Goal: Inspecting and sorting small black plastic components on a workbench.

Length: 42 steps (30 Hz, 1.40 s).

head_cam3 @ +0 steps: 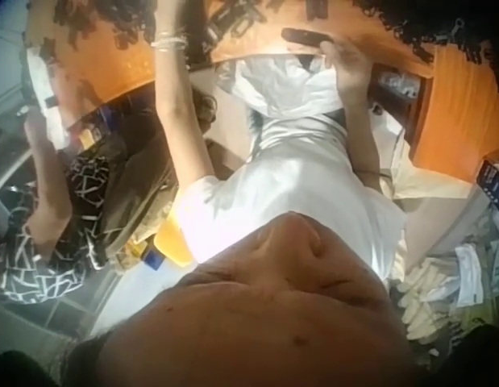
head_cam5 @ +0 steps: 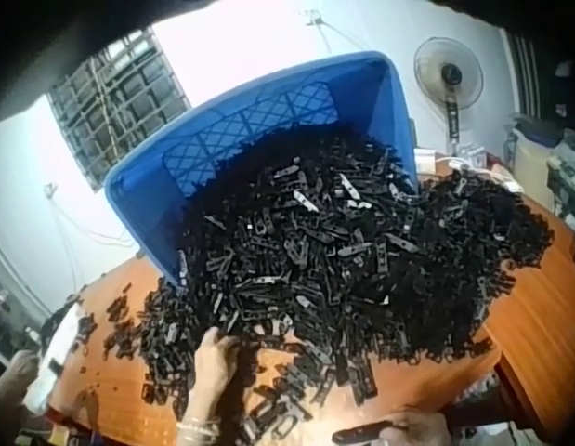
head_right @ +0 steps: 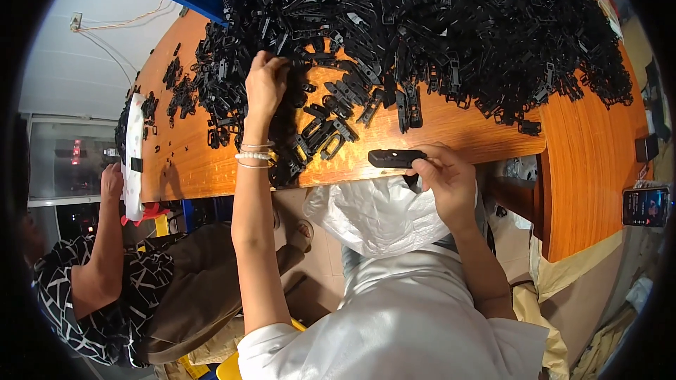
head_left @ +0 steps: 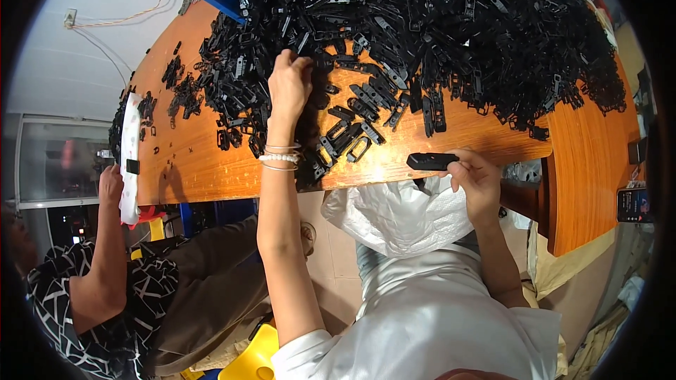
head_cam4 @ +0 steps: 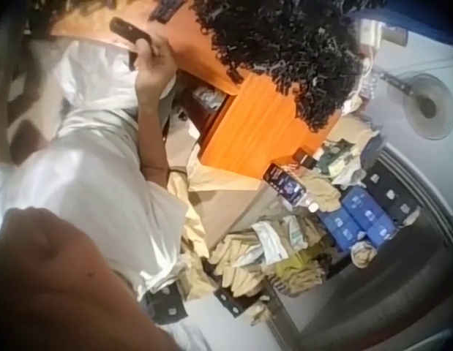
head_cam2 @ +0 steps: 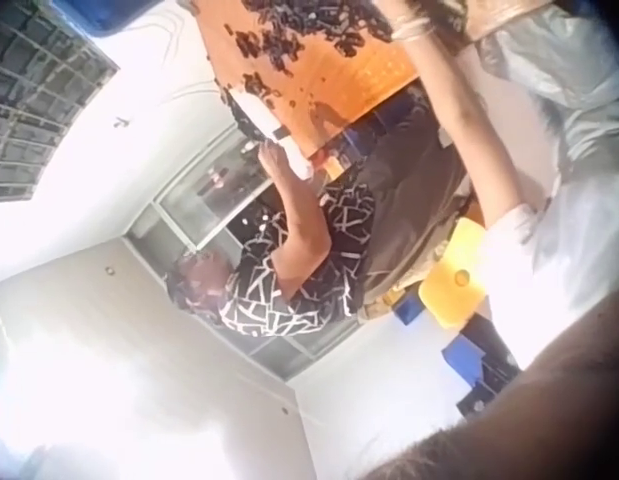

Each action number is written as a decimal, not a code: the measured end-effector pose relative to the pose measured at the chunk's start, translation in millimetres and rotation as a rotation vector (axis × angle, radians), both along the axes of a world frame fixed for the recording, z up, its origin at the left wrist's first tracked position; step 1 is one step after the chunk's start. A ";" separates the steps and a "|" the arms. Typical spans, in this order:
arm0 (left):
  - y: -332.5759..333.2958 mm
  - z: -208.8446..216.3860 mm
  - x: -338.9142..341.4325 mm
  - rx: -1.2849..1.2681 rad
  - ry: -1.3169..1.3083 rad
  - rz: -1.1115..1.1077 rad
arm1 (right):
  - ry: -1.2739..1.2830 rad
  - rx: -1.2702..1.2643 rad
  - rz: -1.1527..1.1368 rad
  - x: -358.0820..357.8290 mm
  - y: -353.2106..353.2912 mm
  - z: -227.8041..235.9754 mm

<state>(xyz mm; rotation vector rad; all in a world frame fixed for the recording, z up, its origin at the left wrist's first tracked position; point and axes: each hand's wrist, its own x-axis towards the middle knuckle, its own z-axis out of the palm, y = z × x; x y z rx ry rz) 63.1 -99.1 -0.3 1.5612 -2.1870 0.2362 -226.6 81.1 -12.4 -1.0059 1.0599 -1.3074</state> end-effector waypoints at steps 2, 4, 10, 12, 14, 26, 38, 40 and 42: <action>-3.9 0.0 -7.0 -0.054 0.281 -0.017 | 0.010 0.006 0.011 -2.0 0.6 -1.5; -0.5 1.7 -13.8 0.010 0.935 -0.016 | -0.009 0.005 0.025 -0.9 0.3 -3.2; 36.4 24.6 -55.3 0.529 1.874 -0.232 | -0.087 0.001 0.000 -3.4 -4.5 -8.4; 58.3 30.1 -67.1 0.696 1.856 -0.258 | -0.119 -0.021 0.005 -3.0 -5.8 -3.8; 79.6 25.4 -78.8 0.917 1.853 -0.229 | -0.125 -0.030 -0.005 -2.3 -6.7 3.4; 148.1 27.8 -115.3 1.084 1.062 -0.296 | 0.307 -0.178 0.031 -2.4 -0.8 9.3; 165.5 18.8 -119.3 0.643 0.759 -0.433 | 0.486 -0.268 0.069 -6.9 -2.5 13.6; 167.3 21.5 -118.3 0.807 0.810 -0.385 | 0.454 -0.266 0.075 -10.0 -2.5 11.1; 165.3 19.3 -115.0 0.991 1.000 -0.352 | 0.423 -0.264 0.081 -10.9 -2.5 9.6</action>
